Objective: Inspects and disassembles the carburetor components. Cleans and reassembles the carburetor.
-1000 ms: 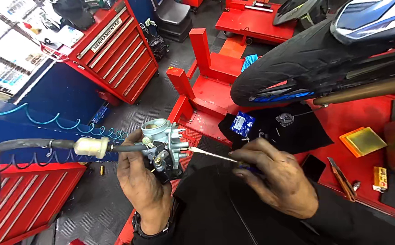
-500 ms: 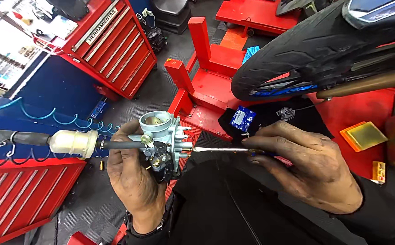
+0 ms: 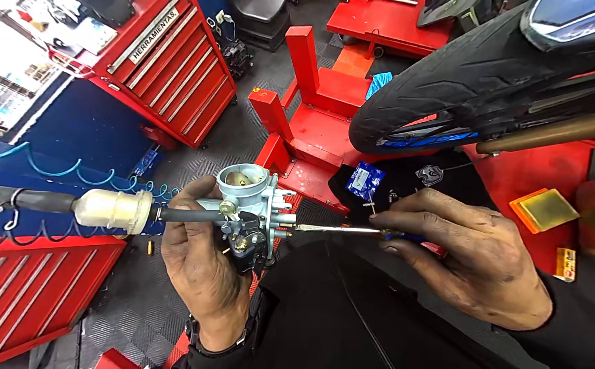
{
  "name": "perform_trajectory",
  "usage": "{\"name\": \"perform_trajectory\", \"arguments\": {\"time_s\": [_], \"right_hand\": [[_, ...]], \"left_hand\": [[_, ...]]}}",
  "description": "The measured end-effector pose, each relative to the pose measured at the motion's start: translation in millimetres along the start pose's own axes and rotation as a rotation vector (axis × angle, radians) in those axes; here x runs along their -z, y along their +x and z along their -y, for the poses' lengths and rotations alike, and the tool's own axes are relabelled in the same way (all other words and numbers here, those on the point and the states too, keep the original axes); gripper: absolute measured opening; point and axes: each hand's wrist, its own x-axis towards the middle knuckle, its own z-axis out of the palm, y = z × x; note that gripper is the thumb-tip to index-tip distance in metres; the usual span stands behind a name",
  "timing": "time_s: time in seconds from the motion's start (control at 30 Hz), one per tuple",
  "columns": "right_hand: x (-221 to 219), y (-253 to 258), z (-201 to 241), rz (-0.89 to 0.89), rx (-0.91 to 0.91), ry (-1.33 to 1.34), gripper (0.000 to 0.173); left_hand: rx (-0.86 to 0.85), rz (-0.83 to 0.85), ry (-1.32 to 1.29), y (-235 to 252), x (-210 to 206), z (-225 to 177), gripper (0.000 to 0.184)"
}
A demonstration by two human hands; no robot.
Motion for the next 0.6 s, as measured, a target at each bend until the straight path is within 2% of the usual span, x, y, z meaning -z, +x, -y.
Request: {"name": "perform_trajectory", "arguments": {"time_s": [0.6], "right_hand": [[-5.1,0.8,-1.4,-0.029,-0.001,0.013,0.022]], "left_hand": [[-0.006,0.023,-0.041,4.6,0.2,0.4,0.032]]}}
